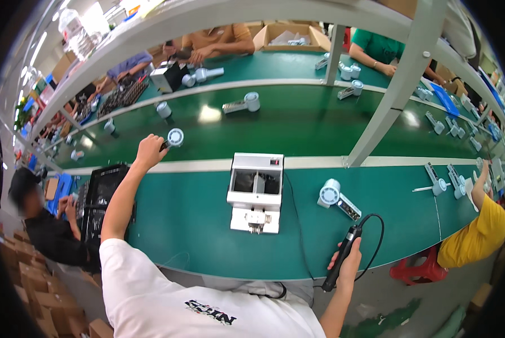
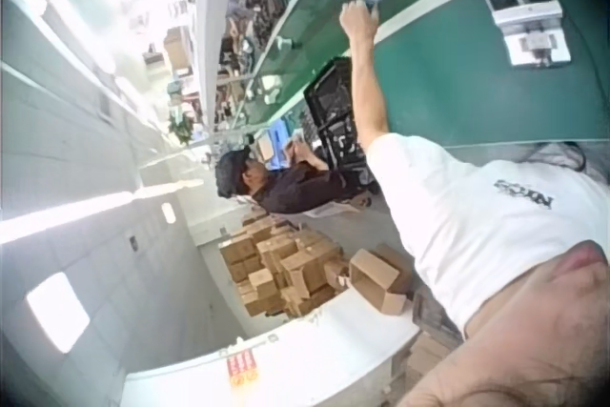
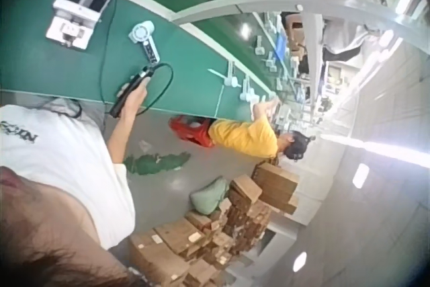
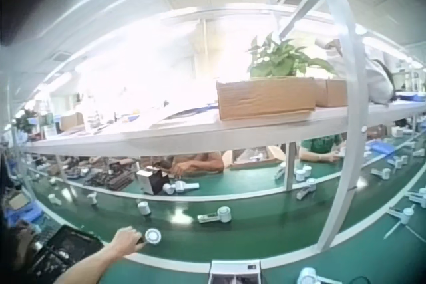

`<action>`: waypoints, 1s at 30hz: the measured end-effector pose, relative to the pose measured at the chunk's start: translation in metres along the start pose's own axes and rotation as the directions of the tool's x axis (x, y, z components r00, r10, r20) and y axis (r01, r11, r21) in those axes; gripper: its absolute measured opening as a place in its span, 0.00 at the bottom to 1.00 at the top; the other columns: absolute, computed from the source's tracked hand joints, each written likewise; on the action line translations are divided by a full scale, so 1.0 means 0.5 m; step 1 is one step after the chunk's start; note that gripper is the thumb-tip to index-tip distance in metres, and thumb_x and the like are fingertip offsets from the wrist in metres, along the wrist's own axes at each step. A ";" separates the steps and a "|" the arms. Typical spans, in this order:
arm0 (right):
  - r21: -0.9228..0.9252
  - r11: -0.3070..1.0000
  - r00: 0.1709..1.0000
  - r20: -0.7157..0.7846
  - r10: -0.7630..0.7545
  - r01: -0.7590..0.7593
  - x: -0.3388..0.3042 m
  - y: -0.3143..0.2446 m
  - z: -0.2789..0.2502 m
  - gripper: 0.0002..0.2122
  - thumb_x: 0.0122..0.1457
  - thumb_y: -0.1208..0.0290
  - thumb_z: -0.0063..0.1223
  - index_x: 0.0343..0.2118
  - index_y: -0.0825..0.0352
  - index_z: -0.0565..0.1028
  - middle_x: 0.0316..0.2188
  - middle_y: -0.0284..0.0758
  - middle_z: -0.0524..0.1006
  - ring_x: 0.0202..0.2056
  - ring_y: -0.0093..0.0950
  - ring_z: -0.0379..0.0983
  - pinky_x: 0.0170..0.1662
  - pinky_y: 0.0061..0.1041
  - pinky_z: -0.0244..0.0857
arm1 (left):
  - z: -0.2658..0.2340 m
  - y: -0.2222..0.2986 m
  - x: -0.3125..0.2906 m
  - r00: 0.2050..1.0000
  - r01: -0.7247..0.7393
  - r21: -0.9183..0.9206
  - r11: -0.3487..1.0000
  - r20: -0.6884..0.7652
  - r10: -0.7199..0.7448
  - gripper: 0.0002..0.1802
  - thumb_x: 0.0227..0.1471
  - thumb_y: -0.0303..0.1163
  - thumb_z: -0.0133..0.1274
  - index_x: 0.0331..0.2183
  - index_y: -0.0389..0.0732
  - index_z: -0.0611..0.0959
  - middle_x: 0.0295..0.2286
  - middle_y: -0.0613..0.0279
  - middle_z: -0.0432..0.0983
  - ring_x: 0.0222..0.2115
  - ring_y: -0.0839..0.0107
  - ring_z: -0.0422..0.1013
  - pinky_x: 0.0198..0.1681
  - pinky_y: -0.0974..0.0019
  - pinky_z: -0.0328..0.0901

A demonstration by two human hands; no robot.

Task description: Assembling small handheld fan components by soldering wires and fitting parts together on an electronics assembly line.

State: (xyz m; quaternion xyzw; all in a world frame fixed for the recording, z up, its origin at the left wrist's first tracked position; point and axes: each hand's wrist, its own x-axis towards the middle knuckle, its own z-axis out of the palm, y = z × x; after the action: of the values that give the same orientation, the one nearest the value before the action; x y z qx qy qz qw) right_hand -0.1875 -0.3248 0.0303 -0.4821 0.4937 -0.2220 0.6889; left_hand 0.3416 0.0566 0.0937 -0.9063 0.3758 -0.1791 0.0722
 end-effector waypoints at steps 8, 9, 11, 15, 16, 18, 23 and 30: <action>0.181 0.983 0.993 0.120 -0.019 -0.003 -0.041 -0.040 0.039 0.33 0.61 0.31 0.31 0.38 0.65 0.68 0.14 0.30 0.64 0.11 0.23 0.60 0.15 0.23 0.56 | -0.212 0.465 -0.321 0.822 0.492 -0.624 0.607 0.103 -0.560 0.20 0.33 0.42 0.68 0.12 0.39 0.76 0.11 0.59 0.71 0.13 0.61 0.70 0.19 0.61 0.63; 0.224 0.974 0.976 0.199 -0.087 0.041 -0.060 -0.066 0.061 0.34 0.60 0.30 0.30 0.39 0.64 0.68 0.14 0.31 0.64 0.12 0.23 0.60 0.16 0.23 0.56 | -0.204 0.512 -0.355 0.806 0.502 -0.625 0.598 0.086 -0.585 0.20 0.33 0.42 0.68 0.12 0.39 0.75 0.11 0.60 0.70 0.13 0.61 0.69 0.18 0.60 0.61; 0.363 0.924 0.903 0.347 -0.255 0.121 -0.077 -0.100 0.107 0.37 0.59 0.28 0.28 0.42 0.66 0.67 0.17 0.33 0.67 0.15 0.26 0.63 0.19 0.25 0.59 | -0.198 0.585 -0.391 0.765 0.564 -0.607 0.559 0.129 -0.631 0.20 0.33 0.41 0.67 0.12 0.40 0.75 0.11 0.60 0.69 0.13 0.60 0.68 0.17 0.58 0.60; 0.502 0.836 0.685 0.531 -0.499 0.220 -0.116 -0.160 0.225 0.42 0.54 0.24 0.34 0.46 0.68 0.67 0.21 0.38 0.70 0.20 0.28 0.68 0.22 0.28 0.65 | -0.180 0.659 -0.415 0.767 0.553 -0.620 0.557 0.118 -0.631 0.22 0.34 0.40 0.68 0.10 0.39 0.72 0.09 0.60 0.66 0.12 0.59 0.65 0.16 0.57 0.57; 0.523 0.823 0.610 0.584 -0.536 0.223 -0.113 -0.164 0.252 0.42 0.53 0.24 0.34 0.46 0.68 0.67 0.22 0.38 0.71 0.21 0.28 0.69 0.23 0.28 0.66 | -0.175 0.665 -0.416 0.761 0.559 -0.621 0.550 0.120 -0.638 0.22 0.34 0.40 0.68 0.10 0.39 0.72 0.09 0.60 0.66 0.12 0.59 0.65 0.16 0.57 0.57; 0.522 0.795 0.582 0.557 -0.593 0.309 -0.124 -0.173 0.312 0.43 0.53 0.23 0.32 0.45 0.69 0.67 0.20 0.39 0.72 0.19 0.29 0.70 0.23 0.27 0.67 | -0.171 0.671 -0.423 0.765 0.560 -0.624 0.545 0.138 -0.629 0.23 0.35 0.42 0.69 0.12 0.40 0.72 0.10 0.62 0.67 0.14 0.62 0.66 0.16 0.58 0.57; 0.528 0.747 0.589 0.476 -0.654 0.403 -0.118 -0.171 0.411 0.46 0.52 0.21 0.28 0.45 0.70 0.67 0.19 0.39 0.72 0.18 0.29 0.71 0.23 0.25 0.67 | -0.172 0.661 -0.458 0.844 0.341 -0.713 0.613 -0.056 -0.534 0.21 0.36 0.43 0.70 0.19 0.40 0.77 0.21 0.62 0.73 0.25 0.62 0.71 0.24 0.60 0.63; 0.320 0.696 0.473 0.550 -0.689 0.642 -0.118 -0.157 0.447 0.46 0.48 0.18 0.29 0.39 0.69 0.67 0.17 0.36 0.71 0.17 0.26 0.69 0.21 0.21 0.64 | -0.171 0.653 -0.504 0.948 0.009 -0.761 0.648 -0.201 -0.249 0.28 0.35 0.43 0.71 0.40 0.40 0.83 0.44 0.55 0.73 0.47 0.54 0.70 0.46 0.55 0.69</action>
State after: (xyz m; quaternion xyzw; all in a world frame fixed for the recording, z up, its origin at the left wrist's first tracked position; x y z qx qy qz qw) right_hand 0.0013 -0.2136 0.1380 -0.6559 -0.0030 -0.3127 0.6871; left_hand -0.0697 0.0042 0.0181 -0.8430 0.3562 -0.1420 -0.3771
